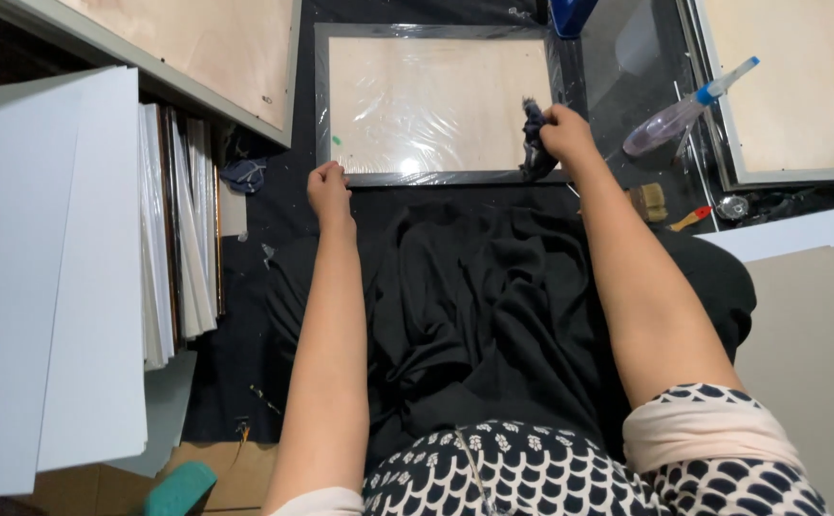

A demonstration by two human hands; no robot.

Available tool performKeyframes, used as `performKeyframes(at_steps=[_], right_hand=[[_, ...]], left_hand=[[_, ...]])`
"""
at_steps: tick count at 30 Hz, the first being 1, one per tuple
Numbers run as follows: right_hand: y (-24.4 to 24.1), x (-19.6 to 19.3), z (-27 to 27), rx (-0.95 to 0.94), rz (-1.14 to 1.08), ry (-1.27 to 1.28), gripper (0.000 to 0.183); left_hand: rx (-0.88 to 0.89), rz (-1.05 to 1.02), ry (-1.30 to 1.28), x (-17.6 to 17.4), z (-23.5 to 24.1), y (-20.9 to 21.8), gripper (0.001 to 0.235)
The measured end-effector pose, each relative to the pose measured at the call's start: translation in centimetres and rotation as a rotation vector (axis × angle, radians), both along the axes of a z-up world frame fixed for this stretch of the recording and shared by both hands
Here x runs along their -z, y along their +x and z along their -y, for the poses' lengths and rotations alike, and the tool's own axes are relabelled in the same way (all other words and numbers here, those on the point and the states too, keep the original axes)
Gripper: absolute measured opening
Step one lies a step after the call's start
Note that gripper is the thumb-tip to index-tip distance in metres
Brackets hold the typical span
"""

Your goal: Securing the backing of a picture frame using a point driver and then cleaning the glass surface with spray and a cloth.

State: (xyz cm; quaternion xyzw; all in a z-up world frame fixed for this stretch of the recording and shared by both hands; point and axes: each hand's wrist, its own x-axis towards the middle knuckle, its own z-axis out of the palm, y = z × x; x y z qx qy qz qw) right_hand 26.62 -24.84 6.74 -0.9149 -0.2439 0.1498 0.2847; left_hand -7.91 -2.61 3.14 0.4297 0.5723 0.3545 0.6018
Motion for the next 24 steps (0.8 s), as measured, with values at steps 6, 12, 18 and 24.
performKeyframes(at_steps=[6, 12, 18, 24], right_hand=[[-3.8, -9.5, 1.6, 0.167, -0.257, 0.114, 0.032], [1.4, -9.1, 1.5, 0.222, -0.231, 0.359, 0.039], [12.3, -4.4, -2.6, 0.023, 0.171, 0.237, 0.026], [4.3, -5.0, -6.0, -0.102, 0.19, -0.013, 0.033]], left_hand=[[-0.072, 0.191, -0.154, -3.8, 0.9, -3.8, 0.025], [-0.259, 0.317, -0.267, -2.8, -0.6, -7.0, 0.029], [-0.35, 0.422, -0.306, 1.8, -2.3, -6.8, 0.027], [-0.342, 0.256, -0.33, 4.9, -3.3, -3.0, 0.024]])
